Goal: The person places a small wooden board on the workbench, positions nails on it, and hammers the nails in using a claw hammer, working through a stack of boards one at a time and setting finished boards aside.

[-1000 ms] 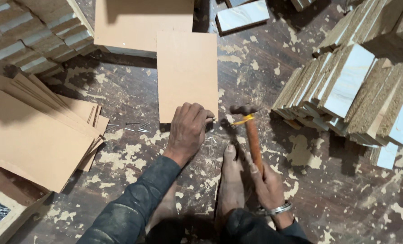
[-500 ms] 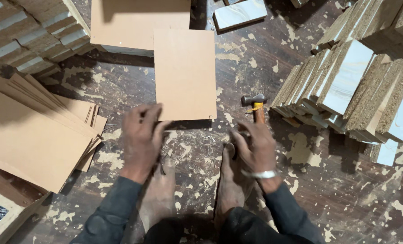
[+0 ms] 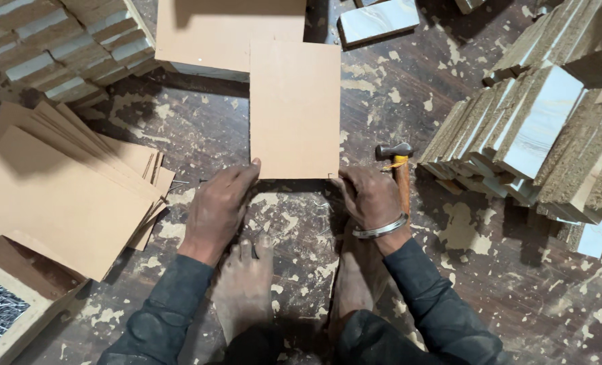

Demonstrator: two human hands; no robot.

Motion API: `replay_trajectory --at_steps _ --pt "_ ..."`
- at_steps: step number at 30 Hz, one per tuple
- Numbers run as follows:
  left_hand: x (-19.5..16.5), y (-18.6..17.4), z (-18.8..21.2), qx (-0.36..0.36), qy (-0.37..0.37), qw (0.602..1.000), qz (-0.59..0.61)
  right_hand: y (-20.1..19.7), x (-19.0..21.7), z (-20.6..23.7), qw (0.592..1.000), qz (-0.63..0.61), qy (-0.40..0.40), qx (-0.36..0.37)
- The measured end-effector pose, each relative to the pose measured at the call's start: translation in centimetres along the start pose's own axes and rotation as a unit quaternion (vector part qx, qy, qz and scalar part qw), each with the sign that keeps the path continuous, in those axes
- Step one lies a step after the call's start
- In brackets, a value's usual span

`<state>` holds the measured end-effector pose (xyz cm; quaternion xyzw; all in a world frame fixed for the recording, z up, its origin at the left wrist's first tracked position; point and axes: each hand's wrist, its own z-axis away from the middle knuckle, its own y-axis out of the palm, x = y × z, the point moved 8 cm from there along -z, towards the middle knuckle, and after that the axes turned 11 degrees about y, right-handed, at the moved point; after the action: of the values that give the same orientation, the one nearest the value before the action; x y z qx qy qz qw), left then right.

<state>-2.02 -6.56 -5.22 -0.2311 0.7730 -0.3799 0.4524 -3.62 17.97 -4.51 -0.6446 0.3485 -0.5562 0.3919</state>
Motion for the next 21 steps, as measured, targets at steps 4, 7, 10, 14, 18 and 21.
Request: replay_trajectory --at_steps 4,7,10,14,18,21 --pt "0.9 1.2 -0.6 0.077 -0.027 0.997 0.006 0.1 0.5 -0.6 0.999 0.024 -0.039 0.003" --pt "1.9 2.0 -1.0 0.142 -0.067 0.987 0.025 0.2 0.5 -1.0 0.999 0.023 -0.022 0.018" --pt "1.7 1.5 -1.9 0.12 -0.024 0.992 0.035 0.3 0.5 -1.1 0.999 0.002 -0.002 0.039" --pt "0.5 0.3 -2.5 0.072 0.022 0.997 0.017 -0.3 1.0 -1.1 0.999 -0.025 -0.026 0.02" --pt "0.8 0.9 -2.4 0.163 -0.029 0.986 0.014 -0.2 1.4 -1.1 0.998 0.02 -0.054 0.035" --pt "0.6 1.3 -2.8 0.2 -0.023 0.979 -0.008 0.0 1.2 -1.3 0.997 0.023 -0.039 0.059"
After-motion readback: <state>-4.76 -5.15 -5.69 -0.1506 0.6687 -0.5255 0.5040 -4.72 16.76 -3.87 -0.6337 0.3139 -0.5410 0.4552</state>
